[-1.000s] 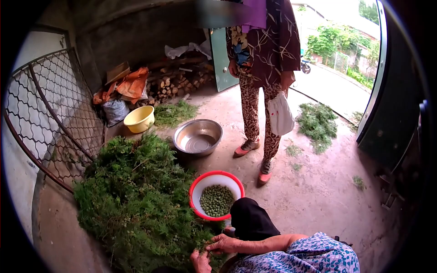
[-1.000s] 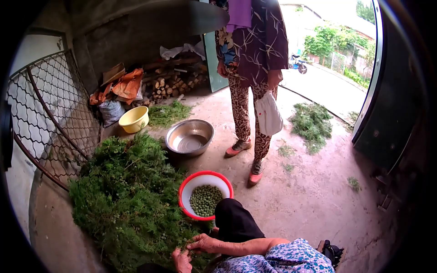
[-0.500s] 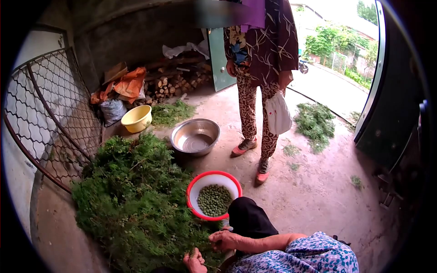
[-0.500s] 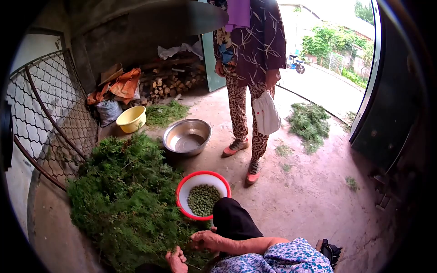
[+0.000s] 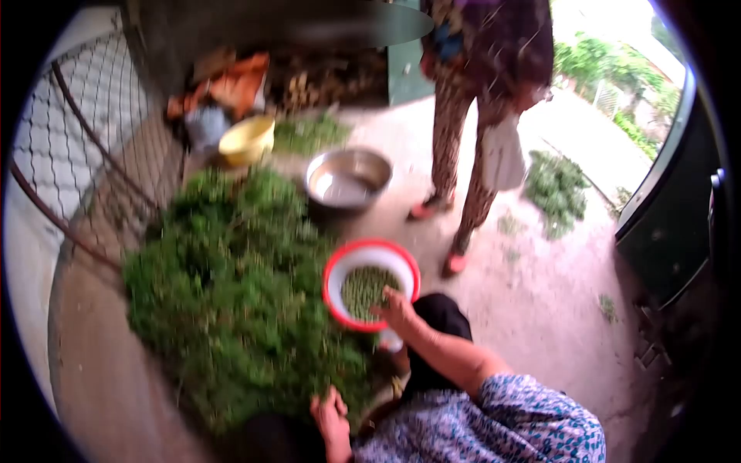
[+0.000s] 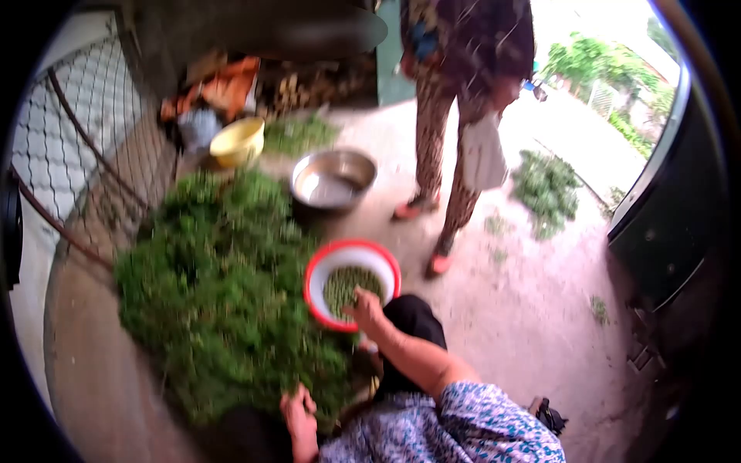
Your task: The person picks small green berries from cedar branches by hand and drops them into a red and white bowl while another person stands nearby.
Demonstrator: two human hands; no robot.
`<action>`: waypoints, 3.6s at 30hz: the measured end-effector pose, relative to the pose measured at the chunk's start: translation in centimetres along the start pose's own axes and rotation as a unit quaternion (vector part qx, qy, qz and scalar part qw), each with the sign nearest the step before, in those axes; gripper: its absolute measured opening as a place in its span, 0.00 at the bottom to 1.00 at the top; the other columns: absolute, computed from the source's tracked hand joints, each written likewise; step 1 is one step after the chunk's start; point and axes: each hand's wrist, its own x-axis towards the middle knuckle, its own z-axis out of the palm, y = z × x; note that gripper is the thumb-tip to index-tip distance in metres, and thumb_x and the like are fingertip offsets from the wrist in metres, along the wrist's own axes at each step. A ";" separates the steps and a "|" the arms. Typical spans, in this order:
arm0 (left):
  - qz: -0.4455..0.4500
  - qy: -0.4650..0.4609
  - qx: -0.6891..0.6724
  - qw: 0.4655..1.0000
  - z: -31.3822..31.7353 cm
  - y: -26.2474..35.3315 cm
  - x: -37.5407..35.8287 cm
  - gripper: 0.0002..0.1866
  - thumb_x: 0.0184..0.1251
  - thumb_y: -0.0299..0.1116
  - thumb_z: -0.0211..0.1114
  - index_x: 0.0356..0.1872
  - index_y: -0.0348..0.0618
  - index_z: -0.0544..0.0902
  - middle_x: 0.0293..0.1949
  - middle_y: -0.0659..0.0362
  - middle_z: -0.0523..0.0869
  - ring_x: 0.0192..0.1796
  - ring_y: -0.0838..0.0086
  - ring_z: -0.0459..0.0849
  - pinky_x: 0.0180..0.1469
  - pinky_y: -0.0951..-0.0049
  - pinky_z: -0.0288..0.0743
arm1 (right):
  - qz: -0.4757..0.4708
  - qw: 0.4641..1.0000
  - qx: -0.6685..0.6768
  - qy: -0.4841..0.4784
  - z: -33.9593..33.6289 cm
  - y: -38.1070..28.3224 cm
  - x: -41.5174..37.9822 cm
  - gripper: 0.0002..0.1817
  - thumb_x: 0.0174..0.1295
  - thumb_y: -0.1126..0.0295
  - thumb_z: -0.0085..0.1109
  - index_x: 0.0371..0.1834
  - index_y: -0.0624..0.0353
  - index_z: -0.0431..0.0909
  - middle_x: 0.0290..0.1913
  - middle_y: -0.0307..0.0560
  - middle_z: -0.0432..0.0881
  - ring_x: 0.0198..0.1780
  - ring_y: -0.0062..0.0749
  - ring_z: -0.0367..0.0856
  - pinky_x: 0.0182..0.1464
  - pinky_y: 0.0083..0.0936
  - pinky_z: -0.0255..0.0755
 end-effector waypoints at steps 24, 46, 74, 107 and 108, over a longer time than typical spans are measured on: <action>-0.009 0.060 -0.282 0.958 4.9 2.3 5.1 0.07 0.66 0.32 0.51 0.31 0.39 0.70 0.26 0.60 0.73 0.27 0.73 0.71 0.34 0.73 0.70 | 0.056 0.803 -0.181 -0.565 3.7 -19.0 -8.1 0.33 0.58 0.59 0.57 0.63 0.62 0.57 0.46 0.53 0.78 0.49 0.38 0.75 0.51 0.32 0.68; 0.141 -0.159 0.059 0.975 21.5 -0.3 4.8 0.21 0.64 0.31 0.57 0.55 0.32 0.65 0.46 0.52 0.77 0.46 0.70 0.76 0.49 0.73 0.72 | 0.251 0.961 0.118 0.023 -2.6 -25.2 -3.0 0.15 0.60 0.64 0.54 0.21 0.63 0.77 0.14 0.40 0.73 0.13 0.19 0.66 0.15 0.18 0.59; -0.208 -0.505 0.033 0.837 21.6 -2.2 7.4 0.20 0.60 0.38 0.62 0.50 0.40 0.72 0.44 0.56 0.80 0.42 0.73 0.81 0.39 0.75 0.77 | 0.319 0.872 -0.345 0.133 -35.1 -16.3 0.3 0.08 0.53 0.69 0.51 0.26 0.61 0.77 0.21 0.45 0.79 0.21 0.25 0.78 0.20 0.24 0.71; -0.174 -0.477 -0.116 0.853 20.0 -0.9 7.3 0.28 0.52 0.43 0.68 0.53 0.43 0.71 0.44 0.54 0.80 0.43 0.71 0.79 0.43 0.72 0.76 | 0.051 0.975 -0.074 -0.204 -1.8 -23.3 -11.9 0.08 0.62 0.68 0.54 0.40 0.58 0.76 0.21 0.38 0.75 0.22 0.19 0.74 0.26 0.18 0.70; -0.174 -0.477 -0.115 0.854 20.0 -0.8 7.2 0.28 0.52 0.43 0.68 0.53 0.43 0.71 0.45 0.54 0.80 0.43 0.71 0.79 0.43 0.72 0.76 | 0.047 0.974 -0.081 -0.207 -1.8 -23.3 -11.9 0.08 0.61 0.68 0.54 0.41 0.58 0.76 0.21 0.38 0.75 0.22 0.19 0.74 0.26 0.18 0.70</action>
